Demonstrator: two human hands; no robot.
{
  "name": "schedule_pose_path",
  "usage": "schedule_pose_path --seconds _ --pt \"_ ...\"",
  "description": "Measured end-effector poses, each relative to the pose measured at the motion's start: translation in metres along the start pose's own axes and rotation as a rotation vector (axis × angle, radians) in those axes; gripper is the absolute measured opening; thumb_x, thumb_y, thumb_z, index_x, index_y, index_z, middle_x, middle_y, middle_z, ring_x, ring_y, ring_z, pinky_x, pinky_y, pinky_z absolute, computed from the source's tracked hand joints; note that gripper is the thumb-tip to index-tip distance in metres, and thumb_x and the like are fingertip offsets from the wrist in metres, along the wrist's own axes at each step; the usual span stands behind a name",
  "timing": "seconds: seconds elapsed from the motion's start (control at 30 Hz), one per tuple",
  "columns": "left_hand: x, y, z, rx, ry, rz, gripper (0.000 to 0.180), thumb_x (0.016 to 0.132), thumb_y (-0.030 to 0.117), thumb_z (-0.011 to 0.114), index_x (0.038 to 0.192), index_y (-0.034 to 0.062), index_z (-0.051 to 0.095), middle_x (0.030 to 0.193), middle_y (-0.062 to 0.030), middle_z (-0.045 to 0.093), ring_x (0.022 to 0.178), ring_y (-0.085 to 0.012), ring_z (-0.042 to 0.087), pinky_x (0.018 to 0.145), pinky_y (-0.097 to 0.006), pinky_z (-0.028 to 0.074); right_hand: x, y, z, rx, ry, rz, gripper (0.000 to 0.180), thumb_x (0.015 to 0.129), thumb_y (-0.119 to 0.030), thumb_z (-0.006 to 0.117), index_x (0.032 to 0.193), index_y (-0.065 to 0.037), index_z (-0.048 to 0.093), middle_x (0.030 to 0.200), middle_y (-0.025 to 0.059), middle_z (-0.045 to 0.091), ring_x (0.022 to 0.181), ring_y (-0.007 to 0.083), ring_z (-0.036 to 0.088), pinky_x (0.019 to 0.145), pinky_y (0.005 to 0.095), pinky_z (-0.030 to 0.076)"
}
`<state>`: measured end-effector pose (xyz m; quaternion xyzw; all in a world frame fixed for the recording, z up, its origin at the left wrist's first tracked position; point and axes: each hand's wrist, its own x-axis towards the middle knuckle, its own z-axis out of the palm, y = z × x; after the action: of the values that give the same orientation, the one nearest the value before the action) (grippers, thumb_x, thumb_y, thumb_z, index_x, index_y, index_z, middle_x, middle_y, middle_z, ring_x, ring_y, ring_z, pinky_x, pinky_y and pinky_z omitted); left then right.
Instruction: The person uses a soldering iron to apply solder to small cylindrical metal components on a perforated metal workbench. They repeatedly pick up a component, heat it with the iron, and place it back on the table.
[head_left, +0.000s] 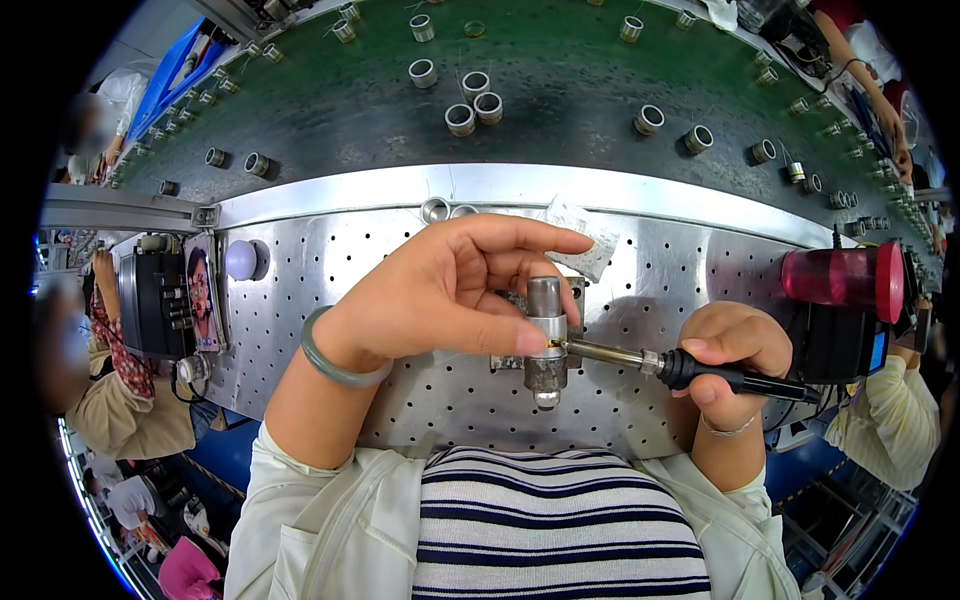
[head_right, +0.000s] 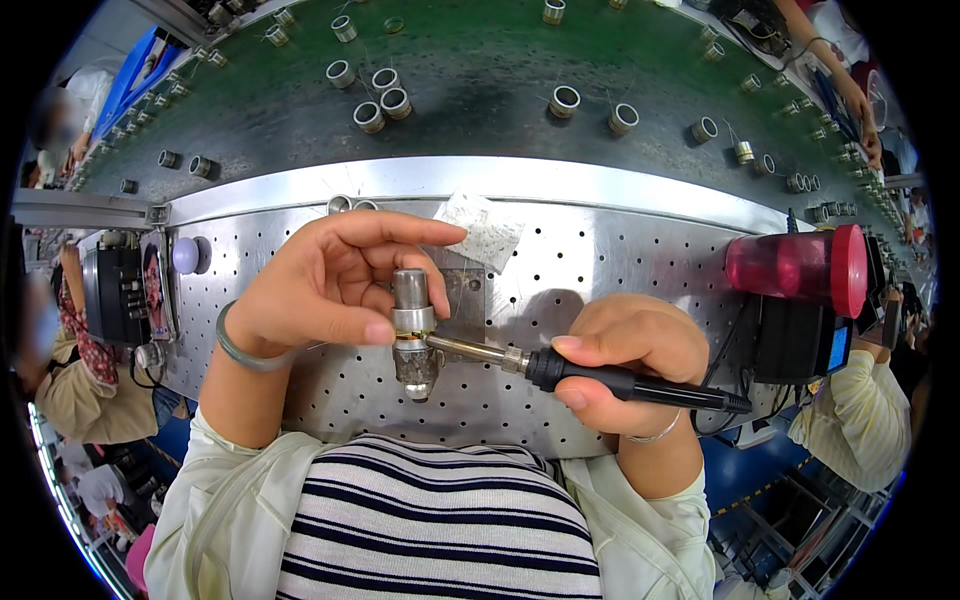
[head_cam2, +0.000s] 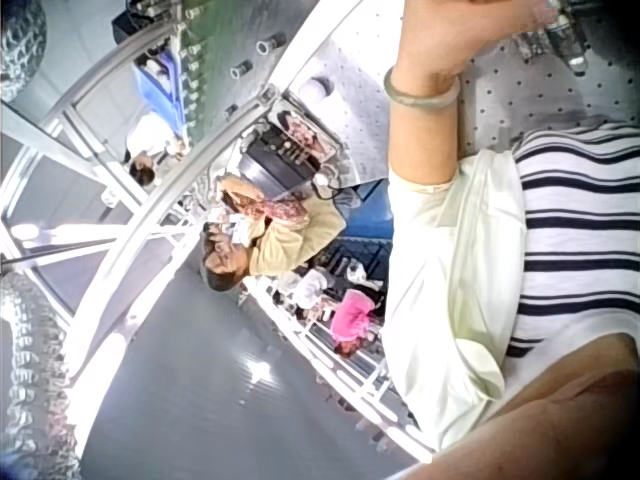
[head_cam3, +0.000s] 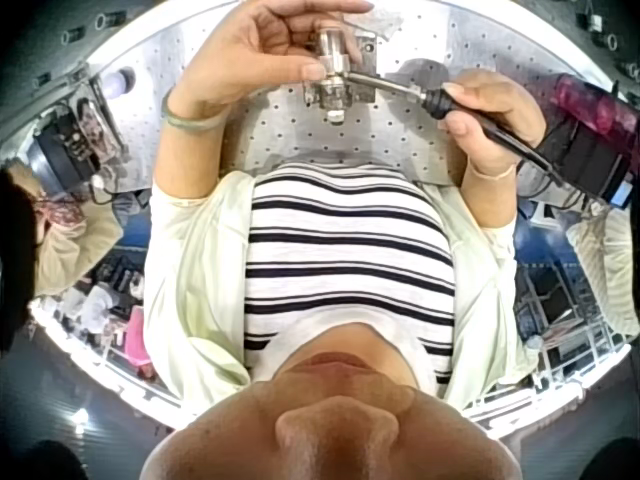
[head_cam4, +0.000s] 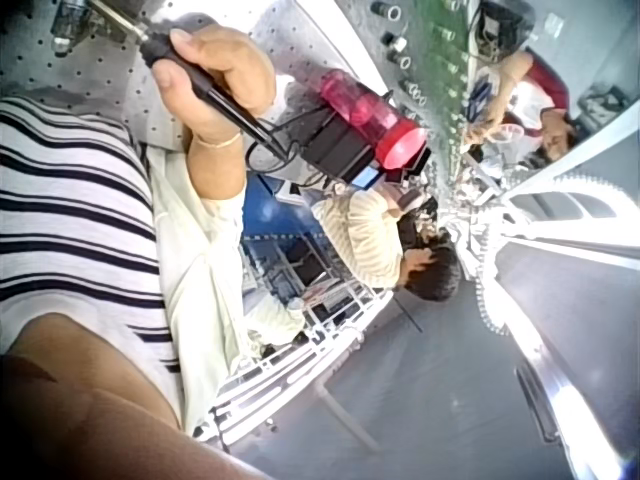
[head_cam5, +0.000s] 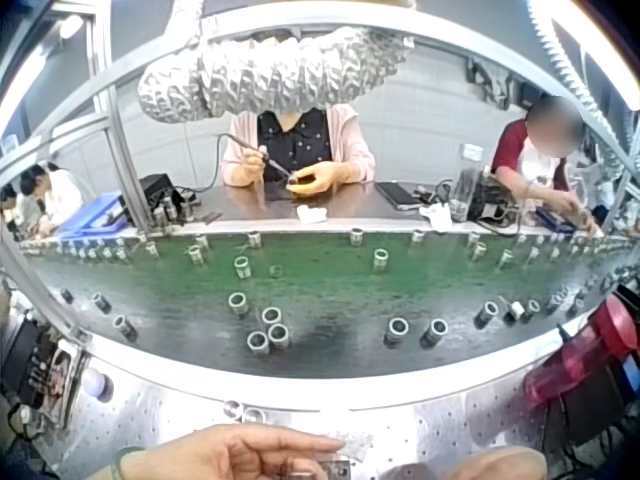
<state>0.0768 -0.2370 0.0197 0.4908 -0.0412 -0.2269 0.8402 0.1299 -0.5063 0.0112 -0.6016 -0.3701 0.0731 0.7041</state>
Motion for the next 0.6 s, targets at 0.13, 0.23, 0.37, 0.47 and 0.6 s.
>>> schedule_pose_path --seconds 0.13,0.23,0.37,0.47,0.6 --pt "0.001 0.003 0.003 0.0 0.005 -0.019 0.069 0.073 -0.007 0.071 0.135 -0.0084 0.04 0.103 -0.0193 0.062 0.095 -0.0171 0.061 0.078 -0.021 0.051 0.001 0.0 0.0 0.011 0.004 -0.001 0.02 0.068 -0.005 0.077 0.081 0.004 0.064 0.064 0.0107 0.062 0.051 0.0182 0.057 0.049 0.0262 0.044" --pt "0.001 0.001 0.0 -0.032 0.0 -0.046 0.071 0.072 -0.008 0.07 0.136 -0.0084 0.038 0.103 -0.019 0.062 0.093 -0.0165 0.061 0.078 -0.021 0.051 0.0 0.001 0.0 0.079 0.033 -0.015 0.019 0.071 -0.005 0.075 0.082 0.004 0.063 0.065 0.0115 0.062 0.051 0.0175 0.057 0.048 0.0258 0.044" --pt "0.002 -0.001 -0.003 -0.09 -0.013 -0.081 0.075 0.072 -0.005 0.073 0.137 -0.0076 0.037 0.105 -0.0179 0.062 0.091 -0.0156 0.061 0.078 -0.022 0.05 -0.001 0.001 -0.003 0.183 0.082 -0.03 0.02 0.075 -0.005 0.073 0.086 0.006 0.061 0.069 0.0128 0.062 0.051 0.0159 0.058 0.048 0.0237 0.044" --pt "0.005 -0.006 -0.011 -0.055 -0.056 -0.02 0.076 0.073 0.002 0.074 0.138 -0.0066 0.037 0.109 -0.0182 0.061 0.093 -0.0161 0.061 0.082 -0.023 0.049 -0.002 0.003 -0.007 0.175 0.091 -0.027 0.02 0.076 -0.005 0.072 0.088 0.006 0.06 0.069 0.0126 0.062 0.05 0.0153 0.058 0.047 0.023 0.043" --pt "0.003 0.003 -0.009 -0.1 0.048 -0.043 0.07 0.077 0.003 0.068 0.139 -0.0062 0.036 0.116 -0.0208 0.06 0.098 -0.0178 0.06 0.09 -0.027 0.046 -0.002 0.001 -0.006 0.217 0.114 0.028 0.018 0.075 -0.003 0.07 0.087 0.006 0.061 0.068 0.0121 0.061 0.05 0.0152 0.057 0.047 0.0229 0.042"
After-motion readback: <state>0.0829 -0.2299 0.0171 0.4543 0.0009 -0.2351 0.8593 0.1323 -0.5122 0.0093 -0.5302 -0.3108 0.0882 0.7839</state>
